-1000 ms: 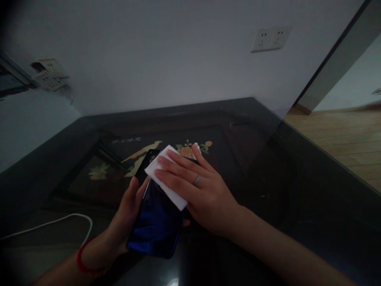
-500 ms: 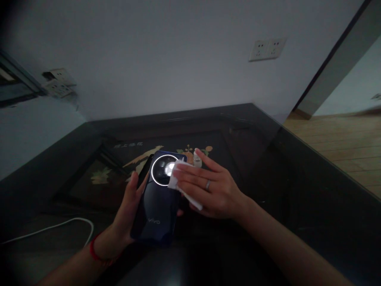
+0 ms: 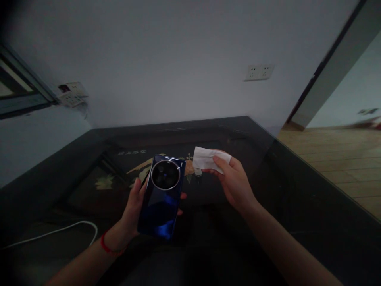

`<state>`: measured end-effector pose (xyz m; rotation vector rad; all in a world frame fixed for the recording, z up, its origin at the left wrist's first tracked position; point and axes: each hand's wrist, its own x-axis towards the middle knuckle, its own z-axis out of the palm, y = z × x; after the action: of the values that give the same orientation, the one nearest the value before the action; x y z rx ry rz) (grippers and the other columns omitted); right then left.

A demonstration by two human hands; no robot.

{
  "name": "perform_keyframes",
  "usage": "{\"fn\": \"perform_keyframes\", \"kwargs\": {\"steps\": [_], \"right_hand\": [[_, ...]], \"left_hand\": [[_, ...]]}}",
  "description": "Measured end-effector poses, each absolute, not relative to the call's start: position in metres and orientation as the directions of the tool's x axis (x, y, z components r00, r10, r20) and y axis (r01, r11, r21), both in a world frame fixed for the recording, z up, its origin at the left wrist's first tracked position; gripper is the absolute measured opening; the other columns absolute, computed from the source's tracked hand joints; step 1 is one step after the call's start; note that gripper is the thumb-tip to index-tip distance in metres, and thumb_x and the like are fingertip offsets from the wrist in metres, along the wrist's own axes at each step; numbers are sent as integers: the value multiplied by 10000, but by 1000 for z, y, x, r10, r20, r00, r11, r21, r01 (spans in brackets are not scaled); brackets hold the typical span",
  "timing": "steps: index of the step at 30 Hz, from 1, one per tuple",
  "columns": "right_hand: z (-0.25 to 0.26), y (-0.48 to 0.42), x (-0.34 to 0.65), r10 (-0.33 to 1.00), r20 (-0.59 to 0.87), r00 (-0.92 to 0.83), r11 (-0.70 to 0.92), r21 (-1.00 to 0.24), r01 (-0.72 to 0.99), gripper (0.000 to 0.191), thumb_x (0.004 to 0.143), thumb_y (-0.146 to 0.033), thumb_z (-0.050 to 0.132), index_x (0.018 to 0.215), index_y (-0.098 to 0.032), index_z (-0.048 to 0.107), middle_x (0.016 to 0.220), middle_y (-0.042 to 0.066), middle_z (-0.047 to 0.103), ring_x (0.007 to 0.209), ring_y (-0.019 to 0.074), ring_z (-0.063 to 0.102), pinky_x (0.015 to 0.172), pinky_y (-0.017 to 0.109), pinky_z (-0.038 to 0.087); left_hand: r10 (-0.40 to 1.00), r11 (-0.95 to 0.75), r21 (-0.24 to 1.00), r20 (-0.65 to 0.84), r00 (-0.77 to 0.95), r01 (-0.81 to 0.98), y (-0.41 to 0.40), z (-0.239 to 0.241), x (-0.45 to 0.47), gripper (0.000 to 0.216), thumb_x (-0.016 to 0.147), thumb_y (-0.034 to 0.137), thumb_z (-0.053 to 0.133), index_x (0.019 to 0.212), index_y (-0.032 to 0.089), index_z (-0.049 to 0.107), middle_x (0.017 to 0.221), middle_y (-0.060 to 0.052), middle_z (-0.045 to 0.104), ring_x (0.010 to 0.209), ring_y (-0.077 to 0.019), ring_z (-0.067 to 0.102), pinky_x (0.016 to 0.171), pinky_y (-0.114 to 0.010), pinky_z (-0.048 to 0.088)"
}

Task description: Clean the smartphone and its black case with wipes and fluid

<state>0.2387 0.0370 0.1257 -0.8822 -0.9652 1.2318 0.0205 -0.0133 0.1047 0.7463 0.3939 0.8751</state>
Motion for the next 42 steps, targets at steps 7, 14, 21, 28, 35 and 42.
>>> {"fn": "perform_keyframes", "kwargs": {"steps": [7, 14, 21, 28, 35, 42], "right_hand": [[77, 20, 242, 986, -145, -87, -155, -979, -130, 256, 727, -225, 574, 956, -145, 656, 914, 91, 702, 753, 178, 659, 565, 251, 542], [27, 14, 237, 995, -62, -81, -50, -990, 135, 348, 773, -206, 472, 1090, -188, 615, 988, 88, 671, 830, 213, 661, 615, 346, 585], [21, 28, 250, 969, 201, -142, 245, -824, 511, 443, 784, -87, 421, 1137, -226, 649, 1291, 88, 541, 1262, 241, 432, 1098, 453, 298], [29, 22, 267, 948, 110, -298, 280, -733, 620, 528, 651, 41, 457, 1047, -219, 691, 1279, 85, 599, 1293, 272, 439, 1125, 589, 21], [65, -4, 225, 926, 12, -377, 147, -932, 331, 373, 933, -275, 328, 1181, -151, 578, 1037, 124, 684, 915, 204, 674, 829, 421, 538], [64, -26, 179, 908, -50, -415, -55, -998, 0, 374, 851, -368, 529, 1176, -184, 539, 814, 29, 658, 676, 153, 639, 557, 250, 521]], "left_hand": [[806, 577, 644, -350, 477, -503, -2, 110, 14, 618, 897, 576, 330, 1318, 136, 433, 968, -115, 722, 731, -213, 703, 742, -337, 525], [816, 566, 647, -529, 233, -512, -4, 99, 7, 483, 901, 450, 460, 1285, 159, 493, 859, -72, 698, 624, -150, 653, 666, -315, 548], [886, 460, 764, -429, 177, -452, -15, 84, 1, 624, 824, 353, 621, 1374, 434, 337, 1190, -58, 569, 772, -165, 637, 611, -343, 553], [904, 421, 867, -379, 198, -265, -19, 90, 6, 707, 820, 486, 579, 1424, 456, 212, 1263, -85, 487, 847, -176, 590, 657, -364, 549], [997, 20, 955, -40, 60, 297, -5, 88, 26, 825, 805, 499, 563, 1483, 312, 131, 1297, -139, 433, 1115, -279, 503, 913, -455, 444], [980, -158, 931, 188, -61, 330, -3, 81, 38, 664, 835, 474, 535, 1431, 252, 343, 1281, -136, 478, 1183, -281, 475, 1049, -421, 297]]}}
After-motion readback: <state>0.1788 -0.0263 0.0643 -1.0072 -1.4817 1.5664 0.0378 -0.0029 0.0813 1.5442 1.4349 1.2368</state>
